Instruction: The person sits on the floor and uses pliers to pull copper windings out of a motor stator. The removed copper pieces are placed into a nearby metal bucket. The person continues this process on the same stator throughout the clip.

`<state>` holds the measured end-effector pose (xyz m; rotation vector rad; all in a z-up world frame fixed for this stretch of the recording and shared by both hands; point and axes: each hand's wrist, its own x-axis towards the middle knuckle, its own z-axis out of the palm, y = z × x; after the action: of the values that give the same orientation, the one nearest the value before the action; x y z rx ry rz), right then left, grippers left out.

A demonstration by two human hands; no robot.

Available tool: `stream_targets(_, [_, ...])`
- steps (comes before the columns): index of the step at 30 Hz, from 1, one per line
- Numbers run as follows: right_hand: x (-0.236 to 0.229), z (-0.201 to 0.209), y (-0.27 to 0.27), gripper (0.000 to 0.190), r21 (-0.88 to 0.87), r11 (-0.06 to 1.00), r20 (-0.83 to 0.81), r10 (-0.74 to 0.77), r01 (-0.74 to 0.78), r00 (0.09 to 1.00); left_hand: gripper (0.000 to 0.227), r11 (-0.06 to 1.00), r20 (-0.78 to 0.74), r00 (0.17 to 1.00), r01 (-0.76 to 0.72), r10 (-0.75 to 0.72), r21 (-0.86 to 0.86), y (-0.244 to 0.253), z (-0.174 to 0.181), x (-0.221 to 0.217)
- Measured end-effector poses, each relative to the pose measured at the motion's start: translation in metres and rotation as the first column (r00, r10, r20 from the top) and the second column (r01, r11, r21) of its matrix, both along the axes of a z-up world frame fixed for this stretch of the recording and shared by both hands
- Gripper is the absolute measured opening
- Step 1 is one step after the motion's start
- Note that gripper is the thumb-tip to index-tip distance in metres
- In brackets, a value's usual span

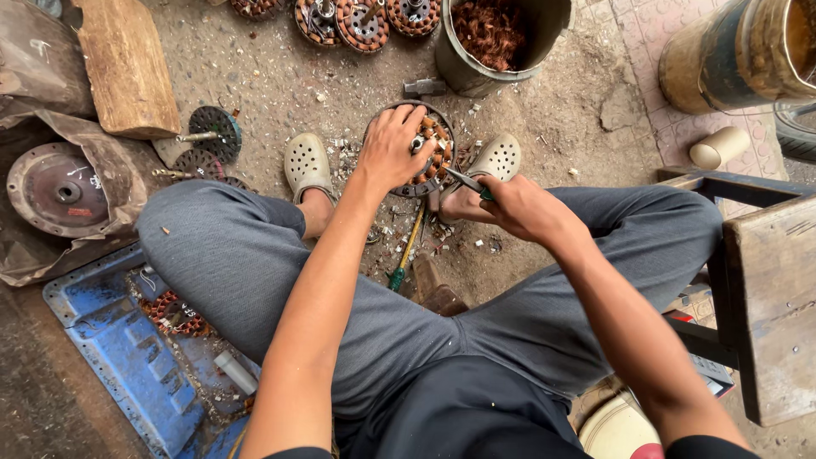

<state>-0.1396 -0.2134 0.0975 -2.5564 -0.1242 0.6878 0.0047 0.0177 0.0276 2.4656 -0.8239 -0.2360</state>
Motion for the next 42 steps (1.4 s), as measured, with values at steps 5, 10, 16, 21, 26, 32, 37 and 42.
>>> stream_targets(5, [-0.006, -0.032, 0.001, 0.038, 0.316, 0.942, 0.331, -0.002, -0.109, 0.944, 0.062, 0.99, 0.112, 0.988, 0.092, -0.104, 0.108, -0.011, 0.009, -0.003])
stream_targets(10, [-0.003, -0.049, -0.012, 0.031, 0.195, 0.979, 0.071, 0.052, -0.065, 0.996, 0.055, 0.994, 0.113, 0.989, 0.101, -0.097, -0.036, -0.005, 0.006, -0.001])
stream_targets(16, [-0.005, -0.081, 0.001, 0.03, 0.287, 0.957, 0.284, -0.125, 0.04, 0.951, 0.057, 0.992, 0.076, 0.989, 0.125, -0.124, -0.002, -0.017, 0.009, 0.006])
stream_targets(21, [-0.015, -0.095, 0.015, 0.035, 0.25, 0.968, 0.445, -0.123, 0.008, 0.887, 0.055, 0.991, 0.06, 0.99, 0.13, -0.129, -0.02, -0.011, 0.005, 0.007])
stream_targets(26, [-0.017, -0.073, 0.009, 0.026, 0.468, 0.156, -0.857, -0.159, 0.87, 0.49, 0.049, 0.988, 0.112, 0.983, 0.15, -0.144, -0.046, -0.012, -0.004, 0.008])
stream_targets(32, [-0.017, -0.059, 0.023, 0.026, 0.53, 0.344, -0.746, -0.246, 0.775, 0.619, 0.049, 0.991, 0.119, 0.985, 0.13, -0.126, -0.025, -0.01, 0.0, 0.008])
stream_targets(37, [-0.015, -0.038, 0.022, 0.038, -0.055, 0.949, 0.043, -0.309, 0.311, 0.95, 0.048, 0.99, 0.137, 0.985, 0.119, -0.108, -0.073, -0.012, 0.006, 0.007])
stream_targets(42, [-0.011, -0.015, -0.007, 0.046, -0.329, 0.938, 0.521, 0.088, 0.105, 0.849, 0.048, 0.99, 0.162, 0.982, 0.115, -0.101, -0.081, -0.011, 0.006, 0.007])
